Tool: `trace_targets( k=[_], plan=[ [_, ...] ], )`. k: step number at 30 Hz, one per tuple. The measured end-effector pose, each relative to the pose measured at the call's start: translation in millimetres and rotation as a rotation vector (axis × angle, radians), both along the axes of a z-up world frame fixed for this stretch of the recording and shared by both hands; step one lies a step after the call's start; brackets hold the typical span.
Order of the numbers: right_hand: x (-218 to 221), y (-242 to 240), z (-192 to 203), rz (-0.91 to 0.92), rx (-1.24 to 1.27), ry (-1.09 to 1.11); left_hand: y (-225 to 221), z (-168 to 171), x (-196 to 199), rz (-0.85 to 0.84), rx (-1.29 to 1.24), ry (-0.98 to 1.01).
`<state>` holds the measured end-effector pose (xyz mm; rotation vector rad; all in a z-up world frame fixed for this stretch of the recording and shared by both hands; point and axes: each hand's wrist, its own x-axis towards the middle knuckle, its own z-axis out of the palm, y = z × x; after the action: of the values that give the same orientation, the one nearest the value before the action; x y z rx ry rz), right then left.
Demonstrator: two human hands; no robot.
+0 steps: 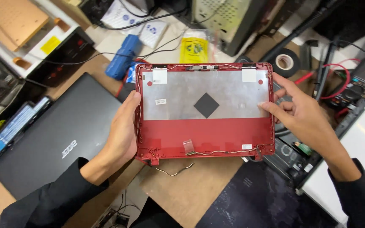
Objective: Disassembling a laptop screen assembly, removing the LCD panel from the outer shell and disconnecting internal video cables.
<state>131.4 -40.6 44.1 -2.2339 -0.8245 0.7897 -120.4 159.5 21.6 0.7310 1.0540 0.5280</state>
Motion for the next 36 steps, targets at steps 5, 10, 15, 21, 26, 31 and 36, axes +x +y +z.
trace_targets(
  k=[5, 10, 15, 21, 26, 31, 36],
  plan=[
    [-18, 56, -9, 0.174, 0.014, -0.055, 21, -9, -56, 0.068, 0.037, -0.041],
    [-43, 106, -18, 0.316, 0.054, -0.042, 31, -18, -113, 0.144, 0.052, 0.033],
    [-74, 153, -29, 0.460, 0.062, 0.023, 36, -19, -178, 0.010, 0.129, 0.251],
    [-112, 200, -42, 0.691, 0.138, -0.074, 38, -40, -242, 0.004, 0.344, 0.293],
    [-141, 226, -54, 0.791, 0.143, -0.101, 42, -59, -276, 0.056, 0.470, 0.425],
    [-160, 240, -74, 0.866, 0.200, -0.153, 39, -58, -292, 0.050, 0.465, 0.572],
    [-172, 245, -79, 0.902, 0.231, -0.179, 32, -54, -298, -0.045, 0.591, 0.864]
  ],
)
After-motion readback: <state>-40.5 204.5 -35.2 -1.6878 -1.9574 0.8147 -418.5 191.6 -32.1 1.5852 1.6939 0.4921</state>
